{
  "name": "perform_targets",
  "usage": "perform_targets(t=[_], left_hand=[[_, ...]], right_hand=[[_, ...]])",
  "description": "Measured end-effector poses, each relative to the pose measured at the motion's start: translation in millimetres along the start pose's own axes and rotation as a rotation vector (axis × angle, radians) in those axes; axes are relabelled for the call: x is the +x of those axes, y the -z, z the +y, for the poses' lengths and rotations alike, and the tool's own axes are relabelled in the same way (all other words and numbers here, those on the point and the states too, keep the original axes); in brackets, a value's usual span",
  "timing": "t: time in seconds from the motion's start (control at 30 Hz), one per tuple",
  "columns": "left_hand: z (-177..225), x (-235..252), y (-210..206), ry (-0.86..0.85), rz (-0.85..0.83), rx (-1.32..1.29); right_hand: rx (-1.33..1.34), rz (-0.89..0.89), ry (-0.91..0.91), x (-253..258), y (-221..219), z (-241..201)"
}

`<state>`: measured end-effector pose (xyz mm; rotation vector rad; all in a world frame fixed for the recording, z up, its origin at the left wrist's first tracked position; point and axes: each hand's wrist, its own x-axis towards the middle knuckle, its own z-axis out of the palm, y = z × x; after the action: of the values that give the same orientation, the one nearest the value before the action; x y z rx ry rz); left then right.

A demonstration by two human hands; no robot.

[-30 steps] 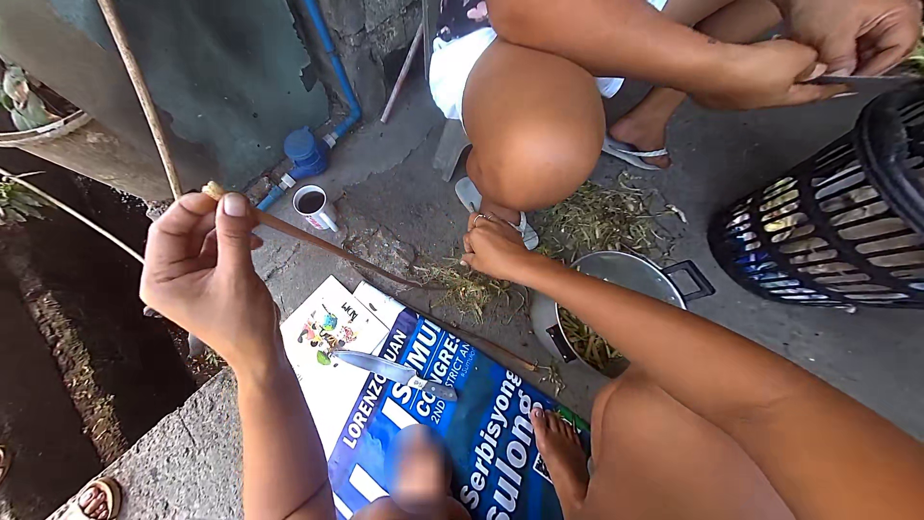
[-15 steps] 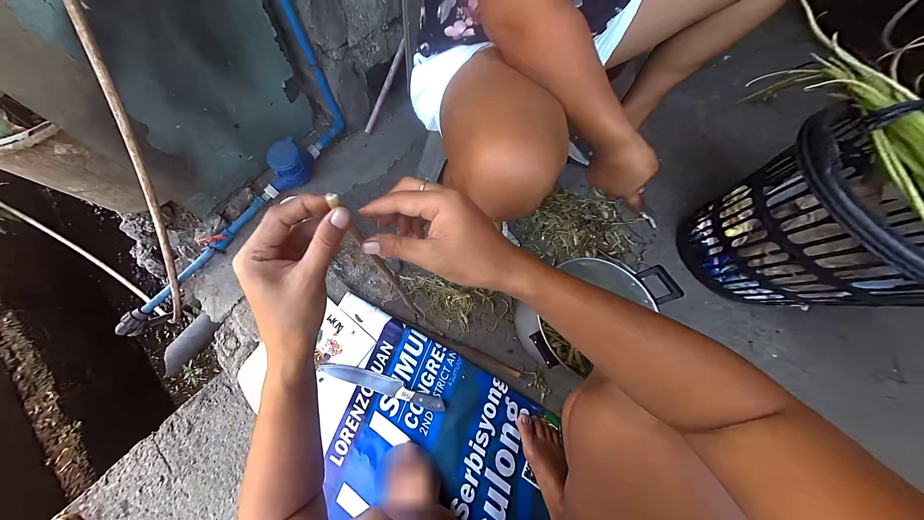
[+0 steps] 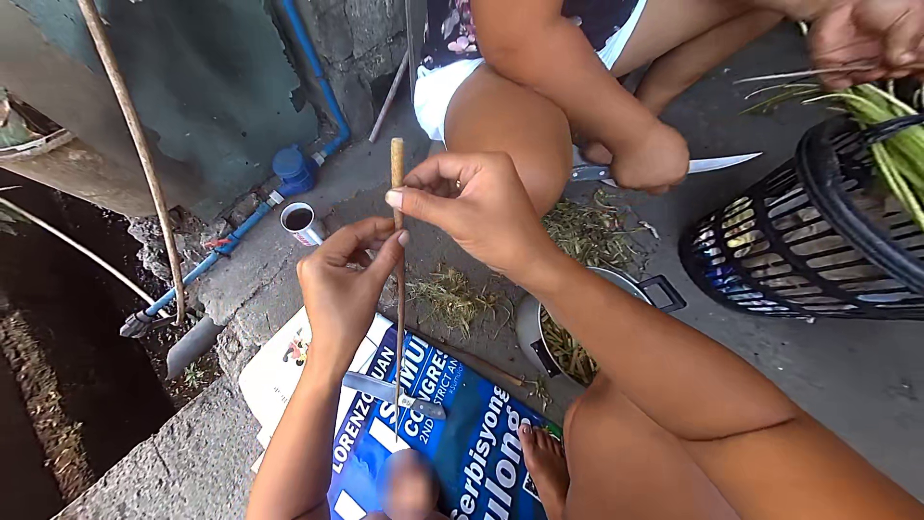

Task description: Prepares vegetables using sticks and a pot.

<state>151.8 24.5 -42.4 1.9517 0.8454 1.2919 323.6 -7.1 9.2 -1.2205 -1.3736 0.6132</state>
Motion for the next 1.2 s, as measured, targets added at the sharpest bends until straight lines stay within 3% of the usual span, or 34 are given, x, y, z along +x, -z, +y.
perform_targets(t=[0.1,0.2,0.27,0.33,0.47,0.77,1.0,1.2], left_hand=[[-2,1,3,0.033,-0.015,0.044],[-3,1,8,0.052,-0.048,0.146],[-3,1,9,0.032,-0.094,0.222],[-4,0,8,-0.016,-0.152,0.294],[-3,-2,4,-0.042,-0.262,0.365],[-2,-4,0,-0.077,-0.331,0.430],[-2,-7,-7,-0.229,-0.226,0.477],[-1,-8,-5,-0.244,-0.115,0.381]], right_hand=[[-0.130,0.030,0.098,-1,11,-1],[-0.436,0.087,0.461,-10,19,-5],[-0.629,-0.034,0.687,-18,19,-4],[-0.841,-0.187,0.788,-26,14,3],[-1.068,-0.368,0.719,-32,9,18],[-1.035,-0.411,0.612,-32,17,29],[-0.770,-0.326,0.387,-32,18,34],[-0.317,-0.195,0.059,-28,18,29]])
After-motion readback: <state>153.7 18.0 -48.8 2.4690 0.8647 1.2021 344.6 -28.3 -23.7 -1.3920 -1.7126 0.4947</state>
